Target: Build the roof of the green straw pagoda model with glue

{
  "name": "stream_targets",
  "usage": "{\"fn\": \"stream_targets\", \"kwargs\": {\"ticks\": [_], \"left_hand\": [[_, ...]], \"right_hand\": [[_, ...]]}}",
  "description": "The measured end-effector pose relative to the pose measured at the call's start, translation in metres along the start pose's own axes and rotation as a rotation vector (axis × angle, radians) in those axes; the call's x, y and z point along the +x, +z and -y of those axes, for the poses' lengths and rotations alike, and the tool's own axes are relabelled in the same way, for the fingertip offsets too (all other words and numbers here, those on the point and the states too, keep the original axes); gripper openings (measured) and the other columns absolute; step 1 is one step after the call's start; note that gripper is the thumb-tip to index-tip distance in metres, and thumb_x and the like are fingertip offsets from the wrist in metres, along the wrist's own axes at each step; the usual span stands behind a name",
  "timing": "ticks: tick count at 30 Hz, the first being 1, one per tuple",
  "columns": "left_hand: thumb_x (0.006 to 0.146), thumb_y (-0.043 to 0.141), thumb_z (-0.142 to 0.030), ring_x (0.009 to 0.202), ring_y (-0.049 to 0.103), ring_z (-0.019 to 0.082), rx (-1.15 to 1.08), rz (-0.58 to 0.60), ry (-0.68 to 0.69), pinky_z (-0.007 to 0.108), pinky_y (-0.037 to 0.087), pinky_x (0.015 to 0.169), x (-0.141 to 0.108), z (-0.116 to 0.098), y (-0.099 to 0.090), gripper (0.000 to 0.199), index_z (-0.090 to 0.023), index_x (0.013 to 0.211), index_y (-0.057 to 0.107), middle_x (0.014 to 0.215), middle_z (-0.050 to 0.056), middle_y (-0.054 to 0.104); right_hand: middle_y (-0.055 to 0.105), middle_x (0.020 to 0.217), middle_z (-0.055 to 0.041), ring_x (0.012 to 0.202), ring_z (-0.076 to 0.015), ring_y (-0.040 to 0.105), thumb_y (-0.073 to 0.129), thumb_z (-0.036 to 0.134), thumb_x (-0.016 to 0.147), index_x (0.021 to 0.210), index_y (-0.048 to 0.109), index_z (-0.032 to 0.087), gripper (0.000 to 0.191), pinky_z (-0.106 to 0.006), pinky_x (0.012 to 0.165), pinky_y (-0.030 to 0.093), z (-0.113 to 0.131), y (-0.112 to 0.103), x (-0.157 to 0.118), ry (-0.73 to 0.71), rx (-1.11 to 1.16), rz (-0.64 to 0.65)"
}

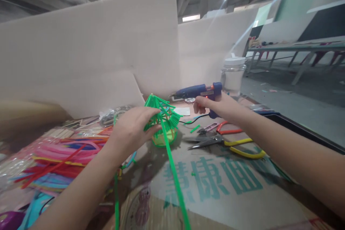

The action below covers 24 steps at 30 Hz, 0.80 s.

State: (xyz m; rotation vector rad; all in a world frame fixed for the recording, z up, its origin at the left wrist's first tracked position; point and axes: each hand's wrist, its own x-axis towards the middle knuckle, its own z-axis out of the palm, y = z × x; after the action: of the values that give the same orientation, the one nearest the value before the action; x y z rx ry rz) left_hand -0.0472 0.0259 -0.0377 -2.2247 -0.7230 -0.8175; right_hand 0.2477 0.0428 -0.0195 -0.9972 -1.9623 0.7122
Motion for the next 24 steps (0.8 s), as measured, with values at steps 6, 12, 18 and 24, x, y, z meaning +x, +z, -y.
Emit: {"fn": "stream_targets", "kwargs": {"ticks": [6,12,18,24], "left_hand": [[0.087,0.066,-0.042,0.098,0.066,0.026,-0.006,-0.009,-0.016,0.037,0.052,0.084,0.004,0.0,-0.015,0.044,-0.02,0.122,0.052,0.11,0.011,0.067],[0.095,0.053,-0.034,0.109,0.06,0.024,-0.212,-0.066,-0.437,0.038,0.048,0.094,0.008,0.001,-0.014,0.028,-0.021,0.12,0.055,0.116,0.008,0.063],[0.095,0.05,-0.044,0.114,0.057,0.024,-0.395,0.012,-0.619,0.042,0.045,0.101,0.008,0.006,-0.009,0.038,-0.022,0.125,0.056,0.126,0.008,0.061],[0.095,0.048,-0.045,0.115,0.058,0.024,-0.447,0.013,-0.651,0.04,0.044,0.102,0.017,0.005,-0.011,0.039,-0.019,0.122,0.06,0.125,0.009,0.063]], "right_hand": [[0.074,0.096,-0.0098,0.08,-0.0189,0.066,0.063,0.047,0.085,0.103,0.069,0.017,0.036,-0.027,0.064,0.05,-0.031,-0.007,0.02,0.105,-0.07,-0.048],[0.075,0.1,-0.0095,0.091,-0.0196,0.067,0.071,0.031,0.082,0.106,0.07,0.012,0.031,-0.024,0.073,0.048,-0.088,0.016,0.066,0.258,-0.422,-0.057],[0.075,0.081,-0.0091,0.07,-0.019,0.066,0.066,0.039,0.085,0.102,0.071,0.011,0.033,-0.024,0.06,0.044,-0.117,0.032,0.076,0.36,-0.585,0.007],[0.074,0.087,-0.0169,0.085,-0.0276,0.066,0.063,0.048,0.085,0.085,0.075,0.012,0.038,-0.03,0.067,0.04,-0.086,-0.006,0.054,0.339,-0.801,-0.012]]}}
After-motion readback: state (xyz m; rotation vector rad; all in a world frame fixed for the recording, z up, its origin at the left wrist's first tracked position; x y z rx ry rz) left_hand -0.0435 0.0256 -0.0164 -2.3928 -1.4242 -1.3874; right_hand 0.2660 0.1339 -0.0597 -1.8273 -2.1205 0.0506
